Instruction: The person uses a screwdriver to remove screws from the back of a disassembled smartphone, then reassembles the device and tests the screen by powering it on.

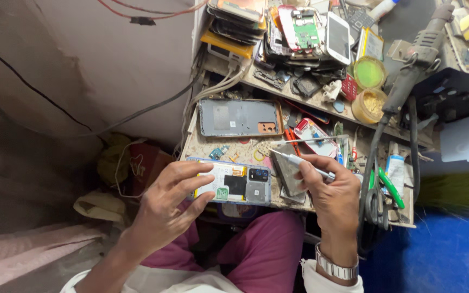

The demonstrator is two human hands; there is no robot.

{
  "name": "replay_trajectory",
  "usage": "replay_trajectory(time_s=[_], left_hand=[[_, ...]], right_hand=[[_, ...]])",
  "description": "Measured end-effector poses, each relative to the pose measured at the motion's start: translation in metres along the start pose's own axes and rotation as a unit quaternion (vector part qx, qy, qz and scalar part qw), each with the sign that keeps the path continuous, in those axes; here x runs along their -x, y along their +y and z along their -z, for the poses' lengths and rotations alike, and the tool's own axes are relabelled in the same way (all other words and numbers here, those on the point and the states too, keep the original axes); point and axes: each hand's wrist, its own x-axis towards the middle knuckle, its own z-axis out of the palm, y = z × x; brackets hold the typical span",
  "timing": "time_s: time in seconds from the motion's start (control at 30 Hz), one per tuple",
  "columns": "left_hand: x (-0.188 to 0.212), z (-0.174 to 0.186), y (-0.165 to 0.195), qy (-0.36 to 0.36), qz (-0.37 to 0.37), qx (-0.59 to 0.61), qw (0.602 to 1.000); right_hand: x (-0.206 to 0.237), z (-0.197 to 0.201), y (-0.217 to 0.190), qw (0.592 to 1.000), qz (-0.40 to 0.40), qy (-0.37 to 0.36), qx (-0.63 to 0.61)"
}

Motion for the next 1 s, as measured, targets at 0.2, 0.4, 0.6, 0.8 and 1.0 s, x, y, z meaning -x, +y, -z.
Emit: replay_trajectory(time_s=[0.2, 0.4, 0.6, 0.8, 1.0], left_hand=[[-0.005, -0.017, 0.015, -0.005, 0.076, 0.095, 0.993], [-0.012, -0.037, 0.016, -0.023, 0.063, 0.067, 0.996], [-0.014, -0.037, 0.016, -0.078, -0.001, -0.017, 0.997], [-0.011, -0.03, 0.018, -0.127, -0.054, -0.089, 0.986], [-0.008, -0.032, 0.017, -0.144, -0.069, -0.085, 0.984]], right_hand=[[0.023, 0.015, 0.027, 0.993, 0.074, -0.024, -0.093], [0.033, 0.021, 0.039, 0.998, 0.042, 0.017, -0.039], [0.039, 0.017, 0.037, 1.0, 0.002, -0.001, -0.016], [0.045, 0.009, 0.032, 0.999, 0.002, -0.013, 0.051], [0.045, 0.015, 0.025, 0.996, 0.0, 0.032, 0.083]])
